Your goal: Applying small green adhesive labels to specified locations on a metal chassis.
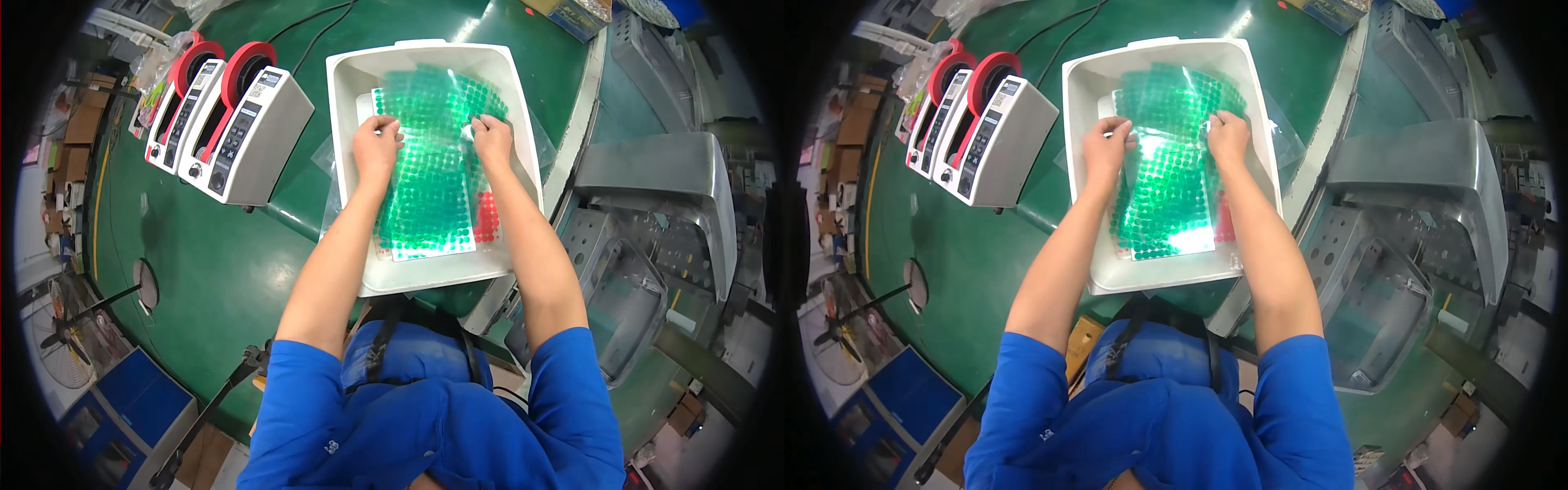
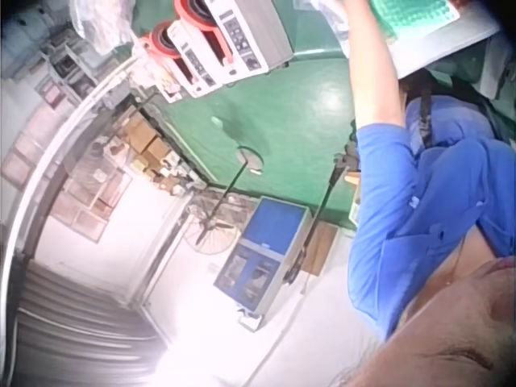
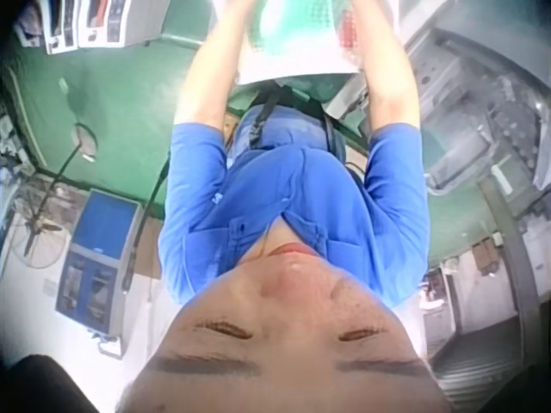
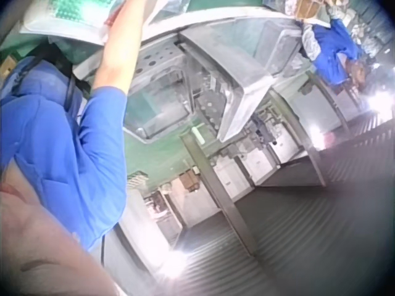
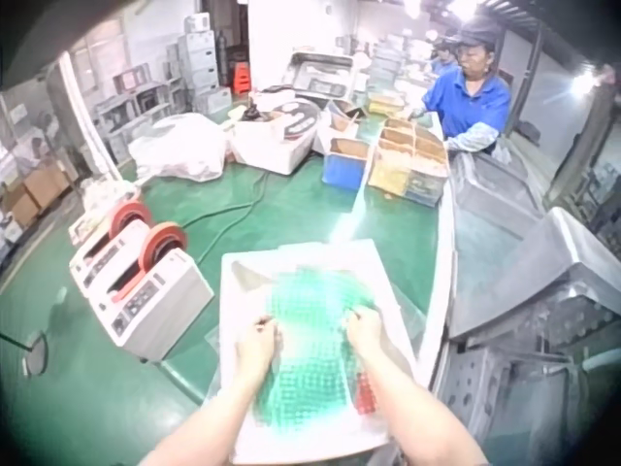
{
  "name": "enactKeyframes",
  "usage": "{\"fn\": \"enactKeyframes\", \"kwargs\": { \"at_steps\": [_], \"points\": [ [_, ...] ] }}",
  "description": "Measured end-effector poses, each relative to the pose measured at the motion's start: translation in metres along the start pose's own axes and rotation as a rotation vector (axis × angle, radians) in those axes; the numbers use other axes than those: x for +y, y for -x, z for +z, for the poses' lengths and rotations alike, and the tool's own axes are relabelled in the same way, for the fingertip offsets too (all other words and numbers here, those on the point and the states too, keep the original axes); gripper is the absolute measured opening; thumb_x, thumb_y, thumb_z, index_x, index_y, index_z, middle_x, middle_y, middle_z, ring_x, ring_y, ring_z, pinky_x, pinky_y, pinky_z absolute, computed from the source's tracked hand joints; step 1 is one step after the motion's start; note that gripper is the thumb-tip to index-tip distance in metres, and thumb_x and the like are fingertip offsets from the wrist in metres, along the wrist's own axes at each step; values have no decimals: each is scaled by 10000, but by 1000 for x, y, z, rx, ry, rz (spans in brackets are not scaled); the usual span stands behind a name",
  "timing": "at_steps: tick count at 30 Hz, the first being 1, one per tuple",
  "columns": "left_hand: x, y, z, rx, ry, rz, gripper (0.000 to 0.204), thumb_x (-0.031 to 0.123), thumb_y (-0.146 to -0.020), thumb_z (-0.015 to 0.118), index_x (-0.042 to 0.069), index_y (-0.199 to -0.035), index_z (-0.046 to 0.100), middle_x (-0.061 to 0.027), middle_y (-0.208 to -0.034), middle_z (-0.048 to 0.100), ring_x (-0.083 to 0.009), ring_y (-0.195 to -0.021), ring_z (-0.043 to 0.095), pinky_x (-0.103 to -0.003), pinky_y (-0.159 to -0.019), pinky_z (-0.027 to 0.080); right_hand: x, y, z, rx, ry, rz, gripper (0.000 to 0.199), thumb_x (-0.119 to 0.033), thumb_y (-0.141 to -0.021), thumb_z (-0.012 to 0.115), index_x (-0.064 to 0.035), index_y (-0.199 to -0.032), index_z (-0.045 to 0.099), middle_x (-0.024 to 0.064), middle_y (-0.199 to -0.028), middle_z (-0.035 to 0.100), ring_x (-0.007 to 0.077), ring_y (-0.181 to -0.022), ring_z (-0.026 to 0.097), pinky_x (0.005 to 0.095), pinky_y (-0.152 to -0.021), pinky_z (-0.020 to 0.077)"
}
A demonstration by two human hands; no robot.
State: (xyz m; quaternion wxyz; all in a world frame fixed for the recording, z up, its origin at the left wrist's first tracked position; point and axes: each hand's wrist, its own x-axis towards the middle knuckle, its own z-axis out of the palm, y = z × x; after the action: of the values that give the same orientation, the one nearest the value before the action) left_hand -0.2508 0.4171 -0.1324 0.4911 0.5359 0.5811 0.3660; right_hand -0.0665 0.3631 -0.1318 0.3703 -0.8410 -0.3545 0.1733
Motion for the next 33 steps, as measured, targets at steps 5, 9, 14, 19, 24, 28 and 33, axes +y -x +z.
{"fn": "enactKeyframes", "kwargs": {
  "at_steps": [5,9,14,19,24,28,33],
  "points": [
    [49,6,-16,-76,344,-10,149,62,-808,558,-33,-922,549,-108,-866,549,-223,-635,623,-288,-509,519,11,0,3,76,-59,-59,158,-154,-746,582,2,-766,591,201,-708,574,357,-697,559,400,-632,419],
    [60,7,-22,-77,441,-56,171,71,-828,531,-50,-944,498,-122,-860,539,-246,-628,624,-287,-485,512,19,-4,2,-12,56,-53,209,-198,-762,581,-10,-848,608,135,-669,588,243,-618,562,345,-592,417],
    [66,7,-31,-100,505,-78,181,88,-850,505,-48,-959,459,-143,-851,550,-244,-634,622,-273,-459,491,27,-4,3,-66,2,-72,208,-201,-757,579,0,-810,592,137,-643,573,227,-594,550,344,-576,414],
    [74,12,-37,-88,580,-84,178,105,-865,483,-29,-972,434,-145,-811,557,-227,-583,605,-269,-424,460,24,-1,2,-9,25,-71,217,-207,-738,592,0,-804,587,143,-651,571,232,-606,556,342,-590,418],
    [77,12,-51,-49,679,-174,202,121,-851,525,-3,-982,434,-132,-769,568,-180,-531,558,-232,-401,397,24,-4,3,-49,69,-6,229,-209,-734,592,-9,-846,593,158,-707,588,243,-672,584,333,-624,432],
    [77,16,-56,-35,740,-160,200,130,-842,551,17,-966,441,-120,-756,567,-139,-483,500,-215,-389,361,12,2,-4,55,-110,-27,332,-239,-744,600,-23,-994,577,148,-902,605,268,-862,575,341,-762,432],
    [111,45,-55,-97,785,149,146,136,-859,527,44,-949,459,-99,-750,566,-121,-494,487,-213,-391,356,-78,58,-105,-528,-1073,-264,376,-255,-760,629,-10,-1038,564,62,-1013,581,172,-989,521,311,-881,370]
  ]
}}
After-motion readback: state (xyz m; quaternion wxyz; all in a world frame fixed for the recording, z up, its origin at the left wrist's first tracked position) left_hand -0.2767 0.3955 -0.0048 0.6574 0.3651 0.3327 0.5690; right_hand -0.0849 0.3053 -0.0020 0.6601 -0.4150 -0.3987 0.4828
